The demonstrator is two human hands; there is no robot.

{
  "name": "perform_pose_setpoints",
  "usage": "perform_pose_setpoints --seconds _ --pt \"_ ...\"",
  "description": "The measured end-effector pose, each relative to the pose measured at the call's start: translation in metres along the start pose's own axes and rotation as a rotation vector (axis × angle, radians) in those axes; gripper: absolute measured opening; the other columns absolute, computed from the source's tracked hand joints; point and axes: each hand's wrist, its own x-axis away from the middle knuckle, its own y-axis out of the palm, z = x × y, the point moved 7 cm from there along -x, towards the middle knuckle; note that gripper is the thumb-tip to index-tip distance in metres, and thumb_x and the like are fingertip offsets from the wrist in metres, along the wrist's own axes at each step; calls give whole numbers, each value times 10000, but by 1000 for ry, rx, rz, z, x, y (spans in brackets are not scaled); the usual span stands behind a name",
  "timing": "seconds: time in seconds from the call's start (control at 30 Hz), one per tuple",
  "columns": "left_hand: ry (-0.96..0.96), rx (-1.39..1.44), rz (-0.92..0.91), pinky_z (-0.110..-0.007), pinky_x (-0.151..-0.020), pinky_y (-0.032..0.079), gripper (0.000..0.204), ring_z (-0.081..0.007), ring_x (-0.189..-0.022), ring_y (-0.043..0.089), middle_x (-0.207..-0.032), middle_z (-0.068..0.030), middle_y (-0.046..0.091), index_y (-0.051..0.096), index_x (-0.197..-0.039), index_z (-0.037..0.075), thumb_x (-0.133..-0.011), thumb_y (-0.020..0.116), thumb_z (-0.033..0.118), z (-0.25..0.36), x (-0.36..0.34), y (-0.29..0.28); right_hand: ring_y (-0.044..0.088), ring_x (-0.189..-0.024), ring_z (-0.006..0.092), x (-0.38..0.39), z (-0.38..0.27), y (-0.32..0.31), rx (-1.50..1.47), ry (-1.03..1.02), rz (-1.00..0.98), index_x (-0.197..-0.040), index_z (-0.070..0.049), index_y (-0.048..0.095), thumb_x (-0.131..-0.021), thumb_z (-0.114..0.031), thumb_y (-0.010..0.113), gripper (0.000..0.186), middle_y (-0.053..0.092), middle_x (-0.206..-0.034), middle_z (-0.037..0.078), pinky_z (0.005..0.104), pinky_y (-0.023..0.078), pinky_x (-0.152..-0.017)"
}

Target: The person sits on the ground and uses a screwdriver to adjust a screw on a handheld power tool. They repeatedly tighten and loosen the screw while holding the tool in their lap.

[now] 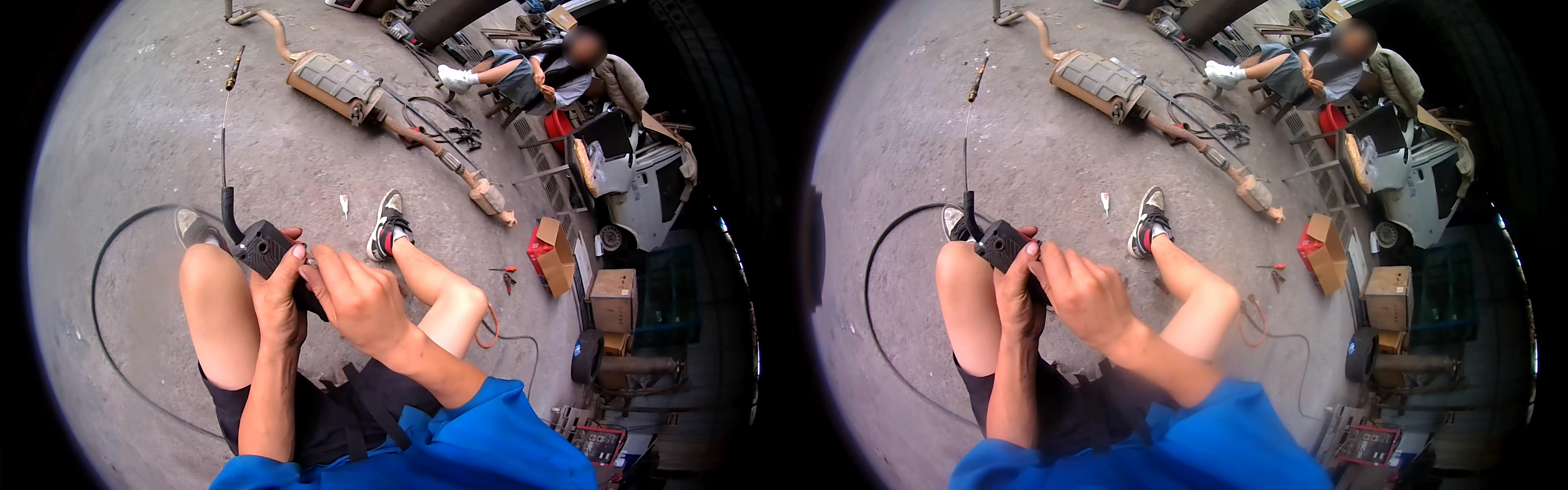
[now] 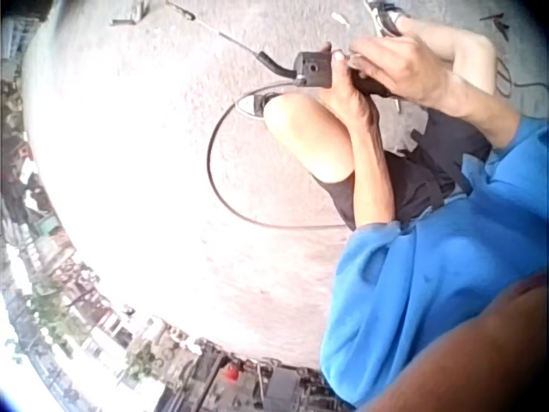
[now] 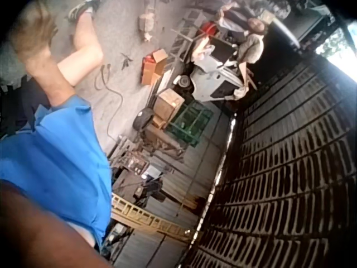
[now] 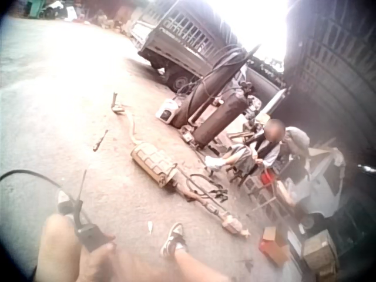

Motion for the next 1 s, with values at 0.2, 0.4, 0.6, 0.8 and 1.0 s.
perform_pose_setpoints --seconds 0.2,0.4,0.6,0.8,1.0 --pt "-30 27 -9 -222 -587 449 337 -85 -670 547 -845 -22 577 553 -1162 6 -887 694 140 -1 -1 -1 660 -704 309 5 -2 3 -76 51 -95 -1135 32 527 -899 -63 623 272 617 -836 152 391 518 -586" --pt "0 -6 16 -231 -702 459 288 -92 -805 555 -912 -4 573 581 -1124 12 -879 690 117 -6 0 -2 652 -623 331 0 -1 -2 -59 76 -133 -983 16 527 -925 -103 601 151 621 -738 171 407 498 -525" --pt "36 17 12 -237 -707 462 319 -90 -790 547 -901 -10 558 559 -1147 -2 -879 692 110 -2 1 1 621 -504 332 -1 9 1 -62 185 -152 -798 -31 522 -943 -177 623 229 598 -586 140 417 450 -431" --pt "27 27 -6 -246 -747 468 308 -98 -832 556 -939 -14 559 547 -1175 4 -916 655 129 -16 -3 -7 651 -606 323 4 9 -1 -85 147 -91 -882 7 546 -921 -146 630 179 615 -699 149 420 480 -483" --pt "-26 -9 -64 -261 -784 457 307 -101 -866 543 -948 -12 554 541 -1183 7 -930 636 152 -13 2 4 668 -763 323 5 3 -8 -76 -44 -100 -1004 51 542 -889 -95 637 208 598 -850 177 426 516 -570"
